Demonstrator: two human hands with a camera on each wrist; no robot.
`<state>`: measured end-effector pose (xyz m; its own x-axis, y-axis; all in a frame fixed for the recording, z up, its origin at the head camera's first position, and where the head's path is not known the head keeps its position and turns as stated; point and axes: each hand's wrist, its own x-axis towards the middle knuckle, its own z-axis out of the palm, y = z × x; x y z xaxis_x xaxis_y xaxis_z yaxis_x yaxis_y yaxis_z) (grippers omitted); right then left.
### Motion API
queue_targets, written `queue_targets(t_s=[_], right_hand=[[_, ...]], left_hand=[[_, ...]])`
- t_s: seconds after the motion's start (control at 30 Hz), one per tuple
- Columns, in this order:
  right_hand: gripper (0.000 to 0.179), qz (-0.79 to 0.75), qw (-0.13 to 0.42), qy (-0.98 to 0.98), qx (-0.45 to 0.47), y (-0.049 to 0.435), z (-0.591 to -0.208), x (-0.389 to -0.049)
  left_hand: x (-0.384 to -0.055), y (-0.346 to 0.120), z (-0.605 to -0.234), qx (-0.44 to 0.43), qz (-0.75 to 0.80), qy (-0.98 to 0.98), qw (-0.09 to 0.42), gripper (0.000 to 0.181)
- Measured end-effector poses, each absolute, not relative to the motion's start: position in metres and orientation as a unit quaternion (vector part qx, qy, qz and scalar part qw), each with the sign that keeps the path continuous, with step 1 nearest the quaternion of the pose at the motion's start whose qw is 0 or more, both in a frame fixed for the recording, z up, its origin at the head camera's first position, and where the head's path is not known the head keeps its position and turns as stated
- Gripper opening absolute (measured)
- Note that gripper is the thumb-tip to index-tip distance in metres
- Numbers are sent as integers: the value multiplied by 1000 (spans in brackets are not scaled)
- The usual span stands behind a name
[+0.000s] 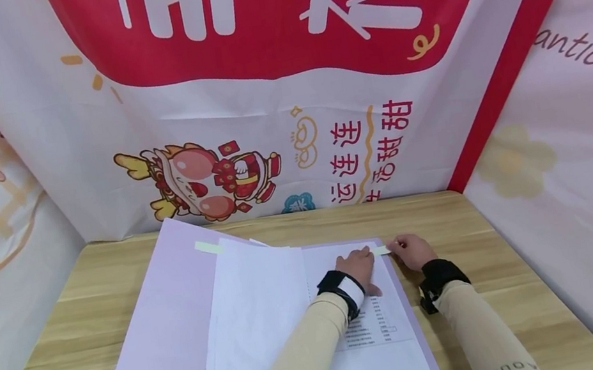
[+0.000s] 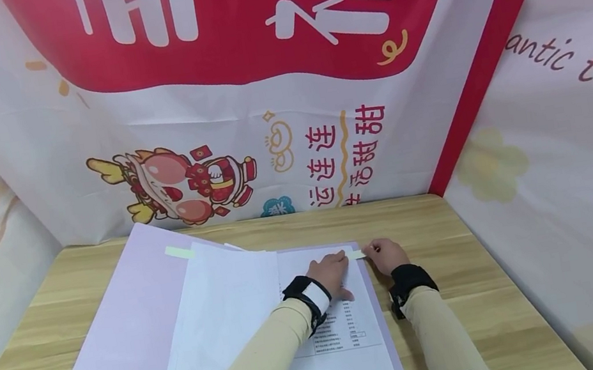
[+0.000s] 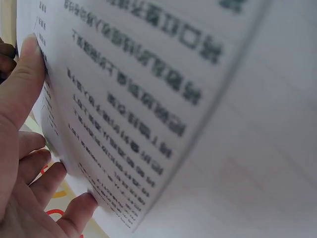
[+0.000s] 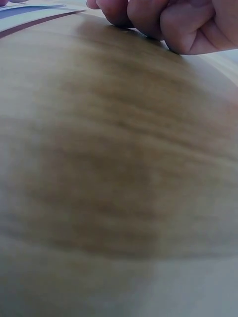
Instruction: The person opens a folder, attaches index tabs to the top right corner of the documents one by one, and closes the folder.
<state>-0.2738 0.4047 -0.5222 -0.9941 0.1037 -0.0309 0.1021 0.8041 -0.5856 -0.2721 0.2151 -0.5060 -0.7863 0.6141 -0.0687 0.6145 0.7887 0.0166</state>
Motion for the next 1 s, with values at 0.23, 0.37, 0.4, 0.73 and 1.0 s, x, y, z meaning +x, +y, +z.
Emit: queue_targets(t_s=[0.23,0.37,0.4,0.73,1.0], right_hand=[[34,296,16,-954,-48,409,-529,-278],[29,269,31,-961,-53,406,-530,-279],[27,259,33,-964,-55,404,-529,-279],[31,182,17,-977,-113,378,-511,-281],[30,164,-2,-980,-114,359,-508,-283]], left_hand=[[-275,217,-510,321,-8,946,42,84],[-276,217,-509,324,-17,945,52,86],[-276,217,-509,324,-19,944,55,86],[-286,215,-525,318,-2,948,36,97],[-287,209,-526,313,13,950,10,110]])
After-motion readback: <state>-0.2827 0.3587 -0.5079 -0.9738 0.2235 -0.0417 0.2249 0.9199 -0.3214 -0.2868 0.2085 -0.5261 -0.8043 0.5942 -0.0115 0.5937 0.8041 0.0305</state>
